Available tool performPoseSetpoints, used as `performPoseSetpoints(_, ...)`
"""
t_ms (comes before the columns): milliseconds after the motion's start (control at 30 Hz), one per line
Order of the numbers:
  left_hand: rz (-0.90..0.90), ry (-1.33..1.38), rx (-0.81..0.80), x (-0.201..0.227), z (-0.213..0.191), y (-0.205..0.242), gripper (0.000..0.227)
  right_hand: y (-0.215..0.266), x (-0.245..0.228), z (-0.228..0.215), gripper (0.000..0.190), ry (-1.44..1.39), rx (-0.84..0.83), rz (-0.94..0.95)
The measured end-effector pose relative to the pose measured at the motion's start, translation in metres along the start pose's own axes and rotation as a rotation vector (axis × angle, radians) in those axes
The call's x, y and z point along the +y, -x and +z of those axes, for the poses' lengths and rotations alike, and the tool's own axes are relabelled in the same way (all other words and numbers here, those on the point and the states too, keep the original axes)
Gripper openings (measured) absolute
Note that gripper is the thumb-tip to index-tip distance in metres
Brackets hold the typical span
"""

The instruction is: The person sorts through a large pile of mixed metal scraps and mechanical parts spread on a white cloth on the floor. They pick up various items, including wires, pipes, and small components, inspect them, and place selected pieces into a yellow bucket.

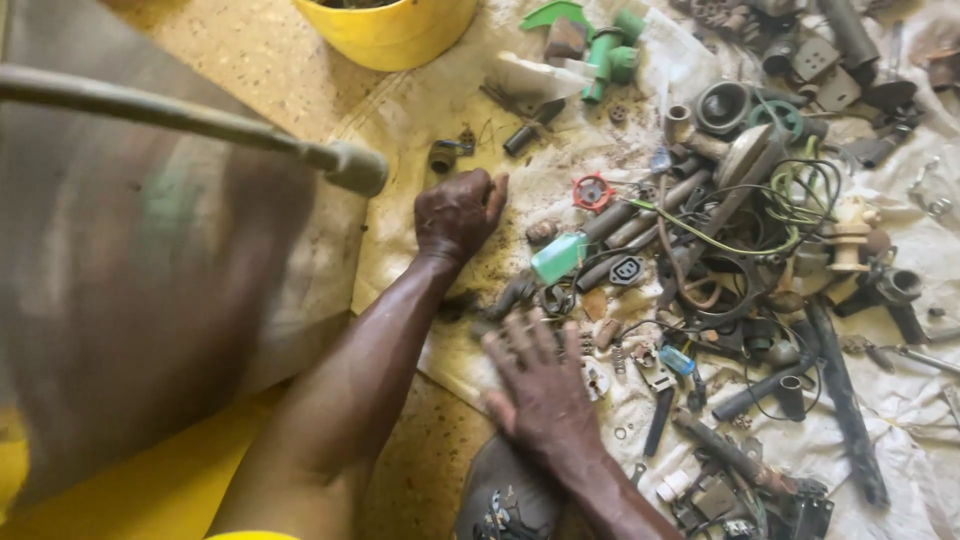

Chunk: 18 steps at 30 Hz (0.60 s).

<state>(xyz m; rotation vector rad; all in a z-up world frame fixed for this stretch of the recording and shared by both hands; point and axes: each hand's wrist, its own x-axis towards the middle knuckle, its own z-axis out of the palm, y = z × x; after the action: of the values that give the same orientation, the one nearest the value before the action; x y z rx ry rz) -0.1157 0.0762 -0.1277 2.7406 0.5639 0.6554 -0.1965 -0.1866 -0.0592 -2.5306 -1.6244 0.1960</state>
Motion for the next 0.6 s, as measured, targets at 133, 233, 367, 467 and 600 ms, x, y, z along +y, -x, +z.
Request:
performPoseSetpoints(133,-0.037,0.017,0.049,0.004,-0.013,-0.003,0.037,-0.001,0.037,-0.017,0.08,0.004,0.035,0.347)
performPoseSetpoints(233,-0.053,0.006,0.049,0.0,0.0,0.002,0.04,0.002,0.062,-0.019,0.063,0.035,0.093,0.454)
performPoseSetpoints(367,-0.066,0.019,0.033,-0.001,0.0,0.006,0.039,0.025,0.068,-0.003,0.041,0.082,0.269,0.474)
performPoseSetpoints(467,-0.035,-0.019,0.058,-0.005,0.001,0.002,0.04,0.025,0.055,-0.021,0.027,-0.148,0.301,0.539)
performPoseSetpoints(600,-0.036,-0.01,0.054,-0.004,0.005,0.003,0.041,0.018,0.015,-0.036,0.031,-0.226,0.26,0.283)
